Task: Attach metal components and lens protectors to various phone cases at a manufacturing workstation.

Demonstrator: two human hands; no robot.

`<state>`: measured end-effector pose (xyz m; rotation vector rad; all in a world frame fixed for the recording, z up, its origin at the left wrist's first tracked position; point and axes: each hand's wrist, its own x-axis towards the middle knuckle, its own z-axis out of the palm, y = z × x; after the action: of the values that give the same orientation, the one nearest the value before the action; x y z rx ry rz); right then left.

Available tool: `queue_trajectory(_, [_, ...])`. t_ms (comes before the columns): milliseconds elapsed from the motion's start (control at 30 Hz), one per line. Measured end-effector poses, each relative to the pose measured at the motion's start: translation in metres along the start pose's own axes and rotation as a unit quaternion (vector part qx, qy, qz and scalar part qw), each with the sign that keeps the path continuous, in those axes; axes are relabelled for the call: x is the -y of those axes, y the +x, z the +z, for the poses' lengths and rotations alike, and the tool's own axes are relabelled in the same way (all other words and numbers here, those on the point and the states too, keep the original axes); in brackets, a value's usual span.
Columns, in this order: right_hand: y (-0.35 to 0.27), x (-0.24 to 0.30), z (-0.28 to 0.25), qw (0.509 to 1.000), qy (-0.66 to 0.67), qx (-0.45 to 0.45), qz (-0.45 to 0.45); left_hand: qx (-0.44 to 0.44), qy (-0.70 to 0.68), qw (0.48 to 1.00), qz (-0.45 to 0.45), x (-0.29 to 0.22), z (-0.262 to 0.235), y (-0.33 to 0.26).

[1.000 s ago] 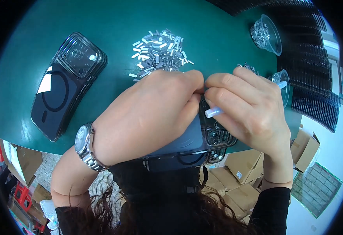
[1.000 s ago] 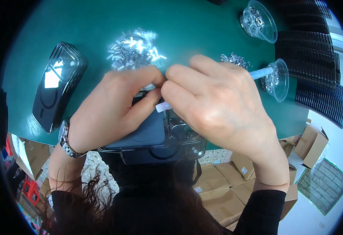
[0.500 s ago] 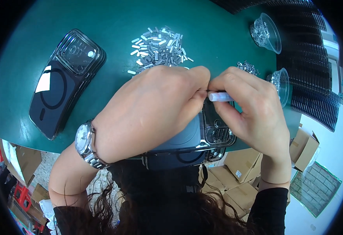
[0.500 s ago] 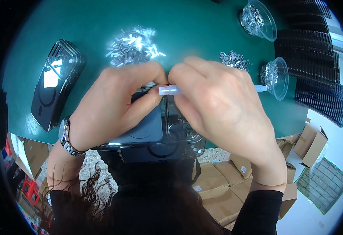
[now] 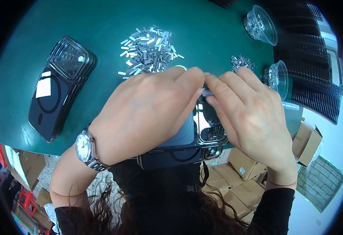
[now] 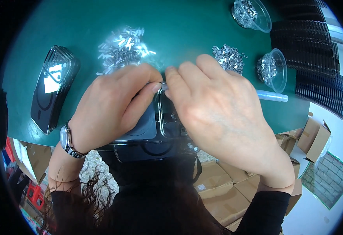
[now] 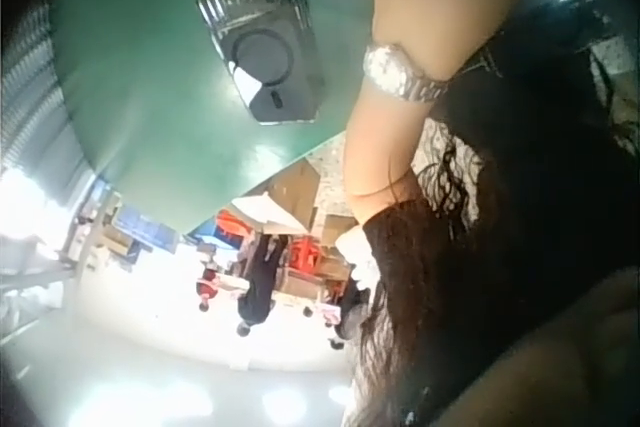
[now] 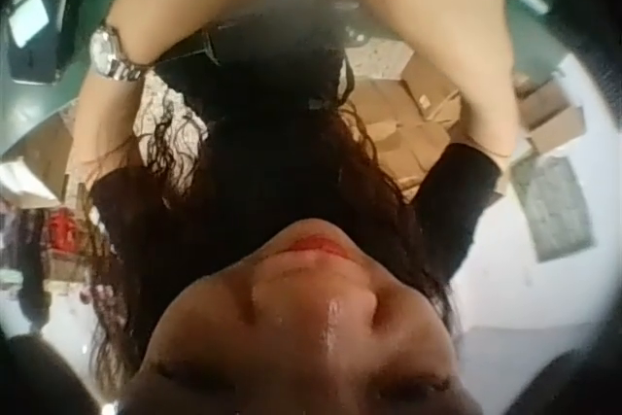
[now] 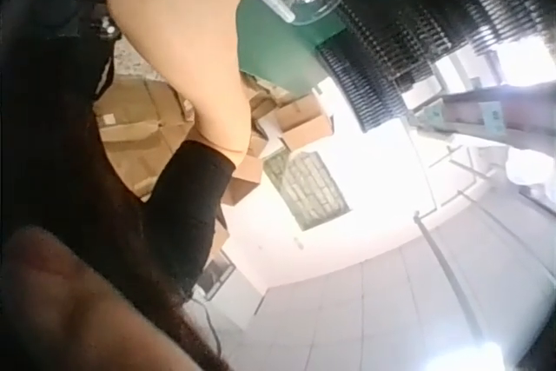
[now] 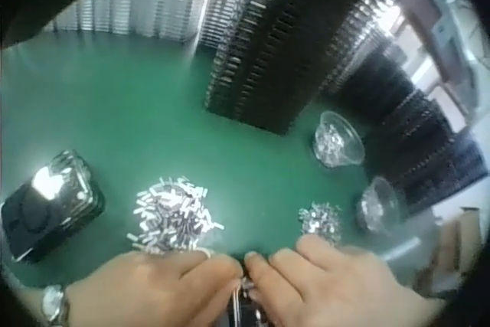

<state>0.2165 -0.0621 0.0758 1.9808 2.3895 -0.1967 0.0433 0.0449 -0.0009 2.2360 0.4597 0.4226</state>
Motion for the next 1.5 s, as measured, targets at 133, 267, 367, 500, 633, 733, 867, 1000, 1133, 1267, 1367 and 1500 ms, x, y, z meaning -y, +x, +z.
queue_trajectory(133, [0.000, 0.001, 0.005, 1.000, -0.006, 0.008, 0.006, 0.007, 0.020, 1.000, 0.007, 0.001, 0.000, -0.002])
queue_trajectory(267, [-0.001, 0.003, 0.017, 0.998, 0.029, -0.038, 0.028, -0.001, 0.047, 0.999, -0.003, -0.003, 0.000, -0.002])
queue_trajectory(367, [-0.002, 0.004, 0.021, 0.997, 0.040, -0.054, 0.040, -0.009, 0.066, 0.998, -0.008, -0.005, 0.002, -0.003])
queue_trajectory(500, [-0.006, -0.001, 0.016, 0.999, 0.027, -0.035, 0.005, -0.019, 0.065, 0.998, 0.009, -0.008, 0.005, -0.006])
queue_trajectory(633, [-0.015, -0.003, 0.013, 0.999, 0.027, -0.030, 0.002, 0.000, 0.066, 0.998, 0.023, -0.014, 0.004, -0.005])
queue_trajectory(733, [-0.022, -0.004, 0.014, 0.996, 0.071, -0.050, 0.007, -0.003, 0.020, 1.000, 0.022, -0.020, 0.003, -0.005])
queue_trajectory(867, [-0.031, 0.000, 0.014, 0.995, 0.090, -0.045, 0.008, 0.012, 0.002, 1.000, 0.009, -0.022, 0.005, -0.005])
queue_trajectory(1000, [-0.035, 0.004, 0.004, 0.995, 0.095, -0.017, 0.028, -0.001, 0.024, 0.999, 0.029, -0.024, 0.009, -0.004])
queue_trajectory(1133, [-0.037, 0.001, 0.002, 0.991, 0.125, 0.006, 0.052, -0.003, 0.066, 0.998, 0.022, -0.032, 0.008, -0.003])
queue_trajectory(1267, [-0.038, 0.002, 0.008, 0.988, 0.149, -0.027, 0.041, -0.002, 0.072, 0.997, 0.030, -0.031, 0.004, -0.005])
queue_trajectory(1367, [-0.043, 0.001, 0.008, 0.983, 0.168, -0.051, 0.042, -0.007, 0.087, 0.996, 0.032, -0.041, -0.001, -0.009])
queue_trajectory(1500, [-0.044, 0.004, 0.005, 0.980, 0.148, -0.133, 0.014, -0.043, 0.120, 0.991, 0.038, -0.059, -0.015, -0.016])
